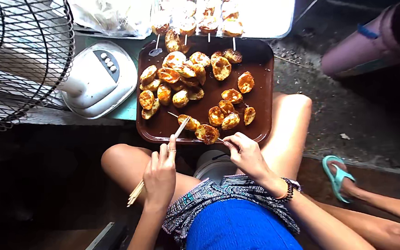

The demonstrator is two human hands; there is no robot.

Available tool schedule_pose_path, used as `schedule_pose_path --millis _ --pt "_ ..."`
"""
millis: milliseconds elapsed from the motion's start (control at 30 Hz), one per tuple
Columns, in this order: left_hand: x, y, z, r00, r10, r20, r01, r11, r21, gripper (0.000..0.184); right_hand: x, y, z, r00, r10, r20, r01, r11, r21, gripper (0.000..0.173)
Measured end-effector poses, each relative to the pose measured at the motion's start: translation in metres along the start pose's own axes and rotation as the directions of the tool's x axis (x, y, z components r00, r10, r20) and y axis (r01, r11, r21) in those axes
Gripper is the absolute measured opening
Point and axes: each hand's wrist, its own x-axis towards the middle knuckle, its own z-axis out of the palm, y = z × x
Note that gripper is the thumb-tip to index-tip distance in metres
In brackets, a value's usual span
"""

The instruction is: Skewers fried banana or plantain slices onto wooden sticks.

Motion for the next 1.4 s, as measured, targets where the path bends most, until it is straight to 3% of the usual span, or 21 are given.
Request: schedule_pose_path --millis 133,233,333,467,600,700,833,1000,1200,1400 --pt "0.005 -0.011 -0.02 0.994 -0.048 -0.099 0.038 0.995 -0.096 0.049 -0.01 0.002 -0.016 0.999 0.033 -0.039 -0.031 0.998 0.05 0.02" --pt "0.018 -0.012 -0.009 0.987 -0.153 -0.042 0.136 0.951 -0.276 0.05 -0.026 0.007 -0.022 0.994 0.106 0.011 -0.106 0.975 0.198 0.019" --pt "0.038 -0.003 0.002 0.983 -0.186 -0.006 0.173 0.923 -0.345 0.046 -0.045 0.018 -0.032 0.987 0.151 -0.052 -0.132 0.957 0.26 0.017" --pt "0.071 0.006 -0.006 0.964 -0.258 0.062 0.265 0.938 -0.225 0.045 -0.059 0.03 -0.064 0.962 0.211 -0.174 -0.188 0.972 0.139 0.019" --pt "0.095 -0.005 -0.022 0.913 -0.334 0.235 0.359 0.93 -0.072 0.04 -0.059 0.035 -0.069 0.951 0.226 -0.212 -0.205 0.972 0.116 0.019" --pt "0.101 -0.013 -0.024 0.903 -0.272 0.334 0.3 0.953 -0.037 0.034 -0.057 0.031 -0.058 0.959 0.206 -0.196 -0.178 0.972 0.153 0.019" --pt "0.099 -0.026 -0.029 0.929 -0.157 0.334 0.194 0.978 -0.08 0.032 -0.054 0.025 -0.039 0.964 0.205 -0.167 -0.171 0.965 0.197 0.018" --pt "0.073 -0.022 -0.046 0.887 -0.115 0.446 0.172 0.981 -0.09 0.036 -0.063 0.018 -0.027 0.959 0.243 -0.147 -0.216 0.96 0.177 0.019" --pt "0.067 -0.007 -0.038 0.978 -0.155 0.141 0.182 0.962 -0.205 0.041 -0.069 0.016 -0.022 0.957 0.264 -0.12 -0.244 0.956 0.159 0.019" --pt "0.093 0.002 0.004 0.996 -0.033 0.078 0.045 0.986 -0.163 0.046 -0.067 0.006 -0.008 0.96 0.249 -0.131 -0.23 0.963 0.144 0.018"
